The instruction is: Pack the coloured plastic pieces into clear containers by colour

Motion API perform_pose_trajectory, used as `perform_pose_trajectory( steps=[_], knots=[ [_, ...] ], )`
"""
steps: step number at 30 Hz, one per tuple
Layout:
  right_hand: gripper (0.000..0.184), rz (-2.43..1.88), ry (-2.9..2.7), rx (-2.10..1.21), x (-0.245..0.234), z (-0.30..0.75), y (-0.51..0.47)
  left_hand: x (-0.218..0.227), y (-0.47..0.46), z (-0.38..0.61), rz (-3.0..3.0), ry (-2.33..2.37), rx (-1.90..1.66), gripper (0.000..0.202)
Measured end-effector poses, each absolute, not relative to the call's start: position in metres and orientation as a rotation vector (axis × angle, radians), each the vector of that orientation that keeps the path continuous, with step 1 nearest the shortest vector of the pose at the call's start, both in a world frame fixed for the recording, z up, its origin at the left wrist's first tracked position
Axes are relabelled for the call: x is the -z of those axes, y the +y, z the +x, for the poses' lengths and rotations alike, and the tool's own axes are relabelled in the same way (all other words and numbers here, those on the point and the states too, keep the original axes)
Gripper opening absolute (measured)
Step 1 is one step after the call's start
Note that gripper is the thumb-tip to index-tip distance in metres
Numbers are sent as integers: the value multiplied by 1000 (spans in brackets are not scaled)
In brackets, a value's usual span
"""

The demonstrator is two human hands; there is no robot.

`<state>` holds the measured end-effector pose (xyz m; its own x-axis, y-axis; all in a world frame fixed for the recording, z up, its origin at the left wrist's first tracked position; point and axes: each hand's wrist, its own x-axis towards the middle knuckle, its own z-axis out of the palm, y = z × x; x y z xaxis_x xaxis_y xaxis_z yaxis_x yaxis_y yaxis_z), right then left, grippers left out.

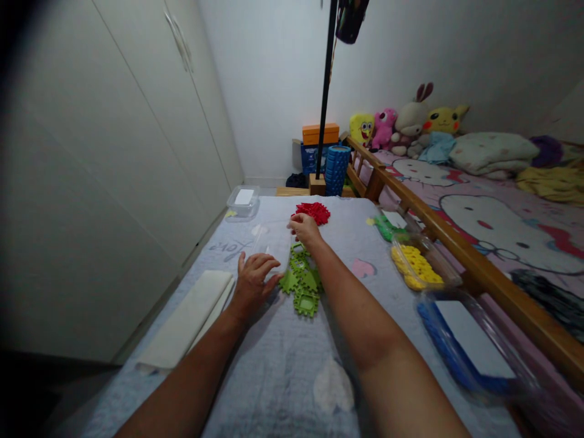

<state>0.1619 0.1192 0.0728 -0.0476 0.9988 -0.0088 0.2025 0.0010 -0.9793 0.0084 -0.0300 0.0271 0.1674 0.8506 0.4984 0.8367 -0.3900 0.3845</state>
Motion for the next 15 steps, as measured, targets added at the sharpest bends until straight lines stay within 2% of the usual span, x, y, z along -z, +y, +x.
perform_pose_trajectory(
  steps=[6, 12, 15],
  knots=[
    [28, -1344, -1394, -1246, -77, 167, 118, -27, -30, 8, 2390, 1719, -1118, 20],
    [68, -1248, -1558, -1332, -74, 175, 113, -23, -29, 7, 2394, 1738, -1290, 16],
    [76, -1217, -1594, -1297, -67, 175, 108, -22, -28, 4, 2408, 1734, -1388, 12]
  ],
)
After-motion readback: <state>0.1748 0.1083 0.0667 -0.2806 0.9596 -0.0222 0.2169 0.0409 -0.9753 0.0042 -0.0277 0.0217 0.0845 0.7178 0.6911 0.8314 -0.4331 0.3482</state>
